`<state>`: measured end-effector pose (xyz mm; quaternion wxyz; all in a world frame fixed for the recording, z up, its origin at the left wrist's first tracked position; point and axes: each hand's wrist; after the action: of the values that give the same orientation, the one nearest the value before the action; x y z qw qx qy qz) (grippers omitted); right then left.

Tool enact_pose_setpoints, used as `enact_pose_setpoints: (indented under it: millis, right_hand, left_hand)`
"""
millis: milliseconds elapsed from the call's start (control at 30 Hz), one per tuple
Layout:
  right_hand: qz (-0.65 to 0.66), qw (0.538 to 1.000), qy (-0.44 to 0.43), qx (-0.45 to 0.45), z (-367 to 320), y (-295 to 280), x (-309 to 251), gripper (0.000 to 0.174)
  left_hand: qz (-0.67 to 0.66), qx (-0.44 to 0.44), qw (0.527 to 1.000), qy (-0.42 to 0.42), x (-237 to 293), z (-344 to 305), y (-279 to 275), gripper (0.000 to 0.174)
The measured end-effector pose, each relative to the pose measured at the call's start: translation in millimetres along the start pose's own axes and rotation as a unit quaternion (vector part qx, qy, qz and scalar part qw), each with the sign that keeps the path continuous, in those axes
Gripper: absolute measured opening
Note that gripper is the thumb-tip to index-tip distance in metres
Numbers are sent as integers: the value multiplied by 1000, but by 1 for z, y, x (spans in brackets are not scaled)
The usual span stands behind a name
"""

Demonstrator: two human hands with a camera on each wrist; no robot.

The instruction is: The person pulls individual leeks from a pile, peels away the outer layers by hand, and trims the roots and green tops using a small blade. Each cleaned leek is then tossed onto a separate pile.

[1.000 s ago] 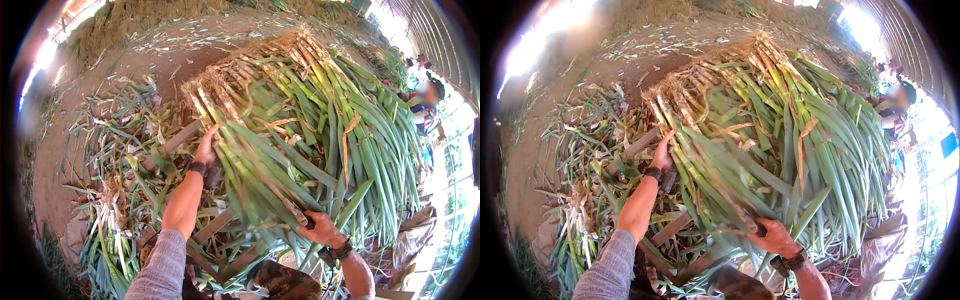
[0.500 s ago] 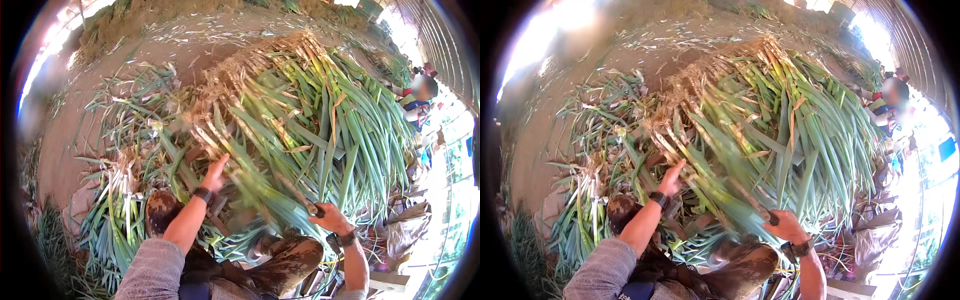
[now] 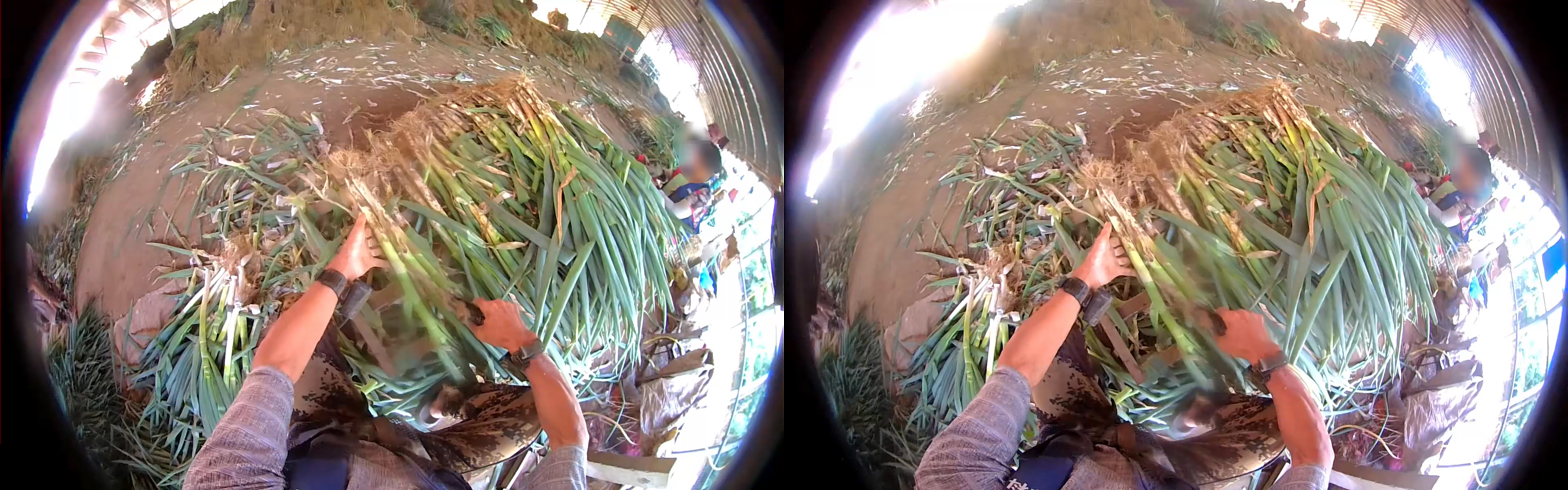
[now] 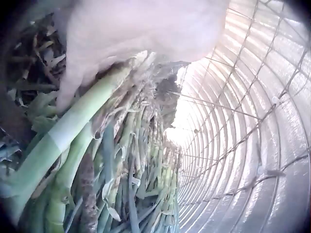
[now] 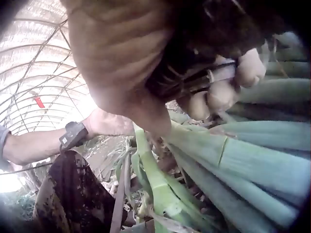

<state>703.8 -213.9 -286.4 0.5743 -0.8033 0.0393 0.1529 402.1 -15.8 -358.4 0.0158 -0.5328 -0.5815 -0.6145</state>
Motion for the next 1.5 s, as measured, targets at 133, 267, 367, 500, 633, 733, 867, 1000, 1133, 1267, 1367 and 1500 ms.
enact_pose_setpoints:
  millis: [133, 267, 367, 500, 633, 733, 867, 1000, 1133, 1267, 1367, 1500]
  right_hand:
    - [50, 998, 28, 24, 22, 8, -9, 32]
    - [40, 997, -40, 48, 28, 10, -16, 30]
    - [61, 996, 17, 59, 39, 6, -23, 31]
    - [58, 996, -23, 58, 45, 5, -33, 33]
    - [93, 993, 5, 66, 46, 5, -24, 37]
    - [84, 996, 8, 25, 45, 2, -20, 37]
    - [32, 997, 31, -67, 36, -1, -28, 41]
    - [18, 997, 27, -66, 33, 11, -20, 40]
    - [16, 996, 32, -81, 32, 17, -19, 38]
    - [-4, 995, 40, -89, 33, 14, -35, 33]
    - [1, 997, 51, -63, 32, 20, -33, 32]
    - [-15, 994, 55, -98, 37, 30, -32, 32]
  left_hand:
    - [-24, -35, 998, 44, 3, -11, 3, 84]
    - [-21, -6, 998, 55, 8, -6, 3, 75]
    - [-29, -2, 998, 57, 13, -6, 2, 70]
    - [-48, 60, 996, 45, 17, -2, 0, 64]
    - [64, -35, 997, -39, 44, 4, -5, 62]
    - [267, -3, 949, -169, 71, 6, -5, 71]
    - [421, 53, 881, -210, 74, 16, -9, 66]
    - [397, 53, 898, -184, 58, 14, -11, 58]
    - [516, -83, 829, -198, 81, -24, 41, 60]
    - [643, -134, 713, -246, 135, -74, 63, 57]
    - [435, -81, 884, -151, 127, -98, 55, 47]
    - [190, 78, 975, -84, 37, -70, 11, 31]
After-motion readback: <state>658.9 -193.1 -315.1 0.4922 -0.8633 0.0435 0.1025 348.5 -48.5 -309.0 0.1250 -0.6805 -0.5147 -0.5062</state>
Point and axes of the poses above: each hand's wrist, its own z-axis towards the middle knuckle, its own y-axis out of the palm, x = y × z, and after that the axes turned 10 degrees about -x, right-handed
